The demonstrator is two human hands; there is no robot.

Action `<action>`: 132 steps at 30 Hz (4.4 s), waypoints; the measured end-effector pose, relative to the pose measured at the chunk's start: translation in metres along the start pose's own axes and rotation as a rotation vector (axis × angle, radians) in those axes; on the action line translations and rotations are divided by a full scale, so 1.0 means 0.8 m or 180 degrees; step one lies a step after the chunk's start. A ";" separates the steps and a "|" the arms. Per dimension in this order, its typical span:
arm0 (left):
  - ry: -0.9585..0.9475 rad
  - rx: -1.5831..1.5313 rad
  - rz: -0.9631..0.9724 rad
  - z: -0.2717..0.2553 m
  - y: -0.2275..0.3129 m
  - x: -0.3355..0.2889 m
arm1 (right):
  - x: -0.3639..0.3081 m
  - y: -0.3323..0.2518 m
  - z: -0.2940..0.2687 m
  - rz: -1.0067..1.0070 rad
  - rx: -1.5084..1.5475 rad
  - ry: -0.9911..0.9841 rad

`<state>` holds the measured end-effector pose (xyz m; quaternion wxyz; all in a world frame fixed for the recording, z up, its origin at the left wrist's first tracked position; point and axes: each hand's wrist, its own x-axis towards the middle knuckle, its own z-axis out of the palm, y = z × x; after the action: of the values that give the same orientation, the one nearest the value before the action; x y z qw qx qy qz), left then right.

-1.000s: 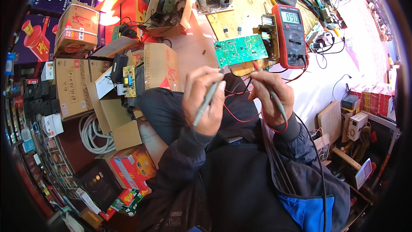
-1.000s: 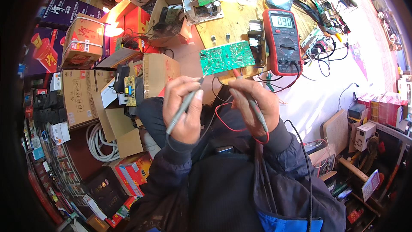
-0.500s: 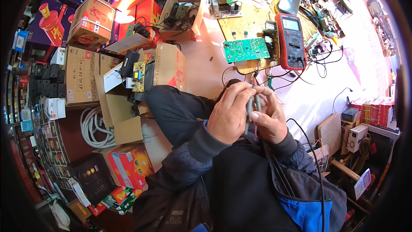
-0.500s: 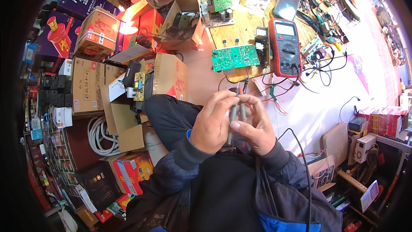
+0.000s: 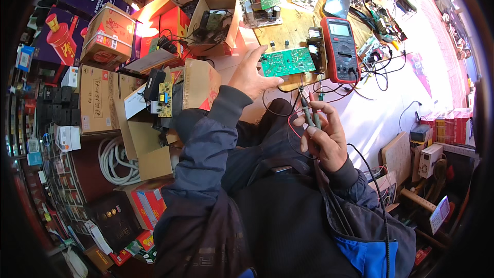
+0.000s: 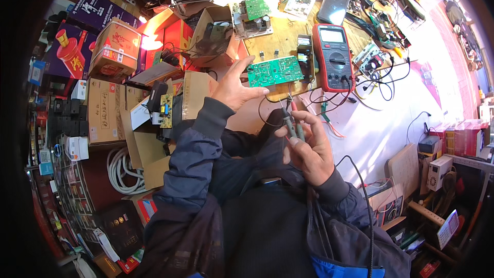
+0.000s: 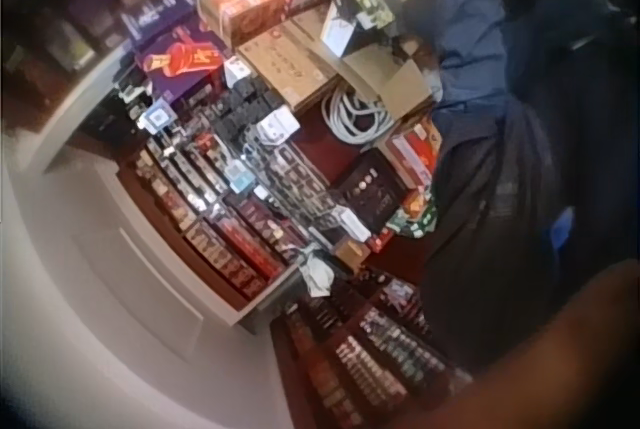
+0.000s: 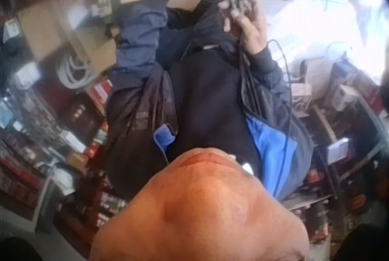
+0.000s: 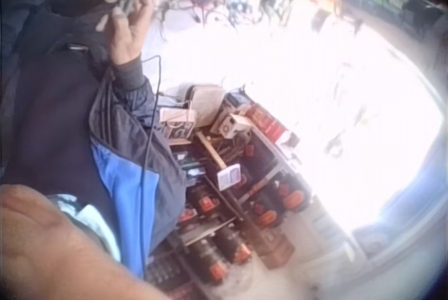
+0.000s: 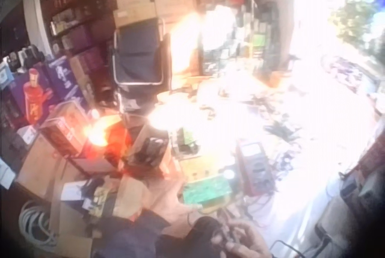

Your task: The person sits on the floor and uses a multimeter to test points on a green circuit board. They then use a soldering iron to reflow solder on the board and a screwdriver to adjust a component. The person repeats testing and soldering steps on the same board.

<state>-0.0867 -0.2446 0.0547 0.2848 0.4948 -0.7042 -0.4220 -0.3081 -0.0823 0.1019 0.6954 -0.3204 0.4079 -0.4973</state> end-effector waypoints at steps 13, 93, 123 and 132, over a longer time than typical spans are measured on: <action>0.0364 -0.4223 -0.0664 -0.032 -0.052 -0.107 | -0.001 -0.004 0.003 -0.0188 -0.0102 0.0242; 0.0909 -0.2395 -0.0207 -0.074 0.007 -0.236 | 0.058 0.002 0.075 -0.0333 -0.1405 -0.0561; 0.0207 -0.2187 -0.0536 -0.024 0.024 -0.178 | 0.020 0.001 -0.005 0.0215 -0.1252 0.0217; 0.0455 -0.3231 -0.0717 0.024 -0.042 -0.234 | -0.025 0.043 -0.008 0.0807 -0.1739 -0.0153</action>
<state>-0.0217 -0.0684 0.0192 0.4889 0.3948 -0.3323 -0.7034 -0.3020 -0.0532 0.0745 0.6495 -0.4538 0.5467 -0.2706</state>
